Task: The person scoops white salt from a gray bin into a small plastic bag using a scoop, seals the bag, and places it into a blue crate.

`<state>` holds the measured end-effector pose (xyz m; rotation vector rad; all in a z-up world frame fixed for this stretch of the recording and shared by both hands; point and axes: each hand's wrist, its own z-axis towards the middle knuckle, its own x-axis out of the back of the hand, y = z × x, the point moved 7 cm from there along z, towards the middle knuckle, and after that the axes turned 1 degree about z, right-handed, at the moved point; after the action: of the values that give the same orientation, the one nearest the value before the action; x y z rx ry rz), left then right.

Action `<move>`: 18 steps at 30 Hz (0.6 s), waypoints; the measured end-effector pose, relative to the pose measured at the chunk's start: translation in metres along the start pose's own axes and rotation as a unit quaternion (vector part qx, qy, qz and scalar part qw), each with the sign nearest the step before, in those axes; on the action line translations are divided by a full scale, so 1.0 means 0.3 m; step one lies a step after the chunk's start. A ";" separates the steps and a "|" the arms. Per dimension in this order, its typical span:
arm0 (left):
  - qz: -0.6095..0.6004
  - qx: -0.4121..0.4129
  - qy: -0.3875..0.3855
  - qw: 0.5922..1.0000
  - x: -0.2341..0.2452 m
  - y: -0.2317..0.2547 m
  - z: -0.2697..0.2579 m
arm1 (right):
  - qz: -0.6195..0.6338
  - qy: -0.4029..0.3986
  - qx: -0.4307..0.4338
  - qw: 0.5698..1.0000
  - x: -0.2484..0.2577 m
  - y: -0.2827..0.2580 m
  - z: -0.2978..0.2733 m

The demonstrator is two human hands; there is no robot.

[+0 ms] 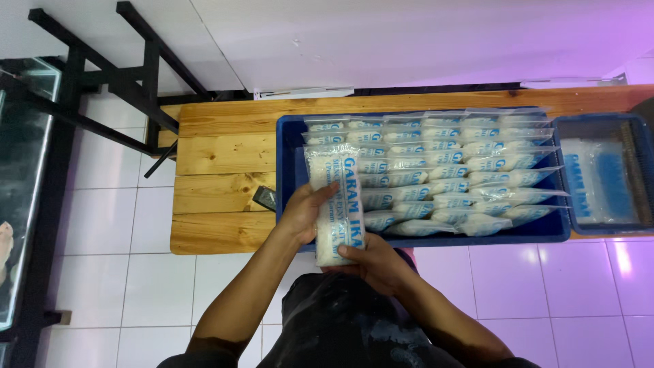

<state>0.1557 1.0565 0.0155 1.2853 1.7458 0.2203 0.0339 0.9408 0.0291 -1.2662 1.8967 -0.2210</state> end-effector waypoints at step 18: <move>-0.014 -0.117 0.005 0.993 0.050 0.071 0.024 | -0.225 -0.048 0.014 0.973 0.107 -0.043 0.200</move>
<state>0.1749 1.0754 0.0160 1.0915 1.6898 0.4038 0.0805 0.9249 -0.0198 -1.6459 1.4994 -0.4106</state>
